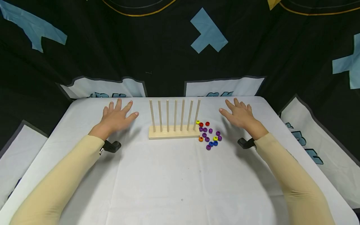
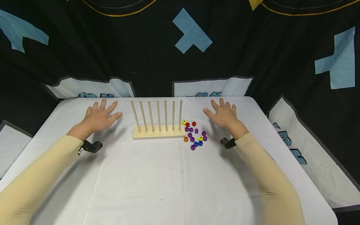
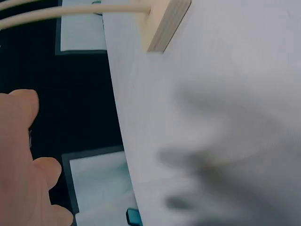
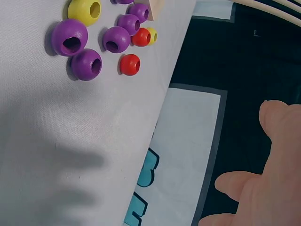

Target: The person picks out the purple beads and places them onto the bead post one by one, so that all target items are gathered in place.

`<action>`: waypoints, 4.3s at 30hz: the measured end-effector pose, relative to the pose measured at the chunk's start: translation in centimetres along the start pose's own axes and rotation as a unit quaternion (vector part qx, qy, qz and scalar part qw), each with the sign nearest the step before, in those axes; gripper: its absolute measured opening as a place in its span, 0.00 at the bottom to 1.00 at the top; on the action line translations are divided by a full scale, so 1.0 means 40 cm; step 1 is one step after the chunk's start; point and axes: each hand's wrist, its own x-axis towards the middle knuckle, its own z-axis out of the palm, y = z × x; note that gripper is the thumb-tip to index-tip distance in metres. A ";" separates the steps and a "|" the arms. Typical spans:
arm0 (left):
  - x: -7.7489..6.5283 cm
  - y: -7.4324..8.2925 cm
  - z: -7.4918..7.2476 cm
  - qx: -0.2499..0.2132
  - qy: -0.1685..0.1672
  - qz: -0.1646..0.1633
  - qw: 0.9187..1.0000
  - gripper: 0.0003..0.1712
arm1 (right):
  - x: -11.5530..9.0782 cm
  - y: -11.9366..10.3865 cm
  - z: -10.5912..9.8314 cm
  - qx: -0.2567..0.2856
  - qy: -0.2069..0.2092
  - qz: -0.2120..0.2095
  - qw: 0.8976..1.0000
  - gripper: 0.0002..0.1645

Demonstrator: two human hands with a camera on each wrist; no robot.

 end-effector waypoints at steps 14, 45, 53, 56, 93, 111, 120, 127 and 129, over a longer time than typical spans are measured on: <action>-0.002 0.060 0.073 -0.004 -0.022 0.034 0.999 0.48 | -0.004 0.010 0.008 0.010 -0.004 0.000 1.000 0.50; 0.021 0.106 0.184 -0.085 -0.009 0.072 0.994 0.48 | 0.002 0.010 0.036 0.022 -0.014 -0.005 1.000 0.47; 0.025 0.101 0.219 -0.104 0.006 0.071 0.992 0.46 | 0.001 0.012 0.047 0.024 -0.013 -0.006 1.000 0.48; 0.022 0.100 0.234 -0.107 0.021 0.071 0.992 0.45 | 0.000 0.014 0.052 0.025 -0.013 -0.005 1.000 0.48; 0.012 0.099 0.250 -0.110 0.041 0.077 0.990 0.44 | -0.039 0.028 0.031 0.054 0.023 -0.026 0.998 0.46; 0.011 0.103 0.252 -0.109 0.036 0.072 0.991 0.46 | -0.030 0.015 0.070 0.101 0.044 -0.036 0.993 0.43; 0.011 0.100 0.253 -0.108 0.037 0.070 0.991 0.45 | -0.029 0.006 0.105 0.107 0.030 -0.030 0.993 0.41; 0.011 0.099 0.254 -0.111 0.039 0.072 0.990 0.45 | -0.035 0.002 0.128 0.124 0.024 -0.040 0.991 0.37; 0.011 0.099 0.254 -0.112 0.040 0.072 0.990 0.45 | -0.037 0.001 0.134 0.128 0.029 -0.045 0.990 0.36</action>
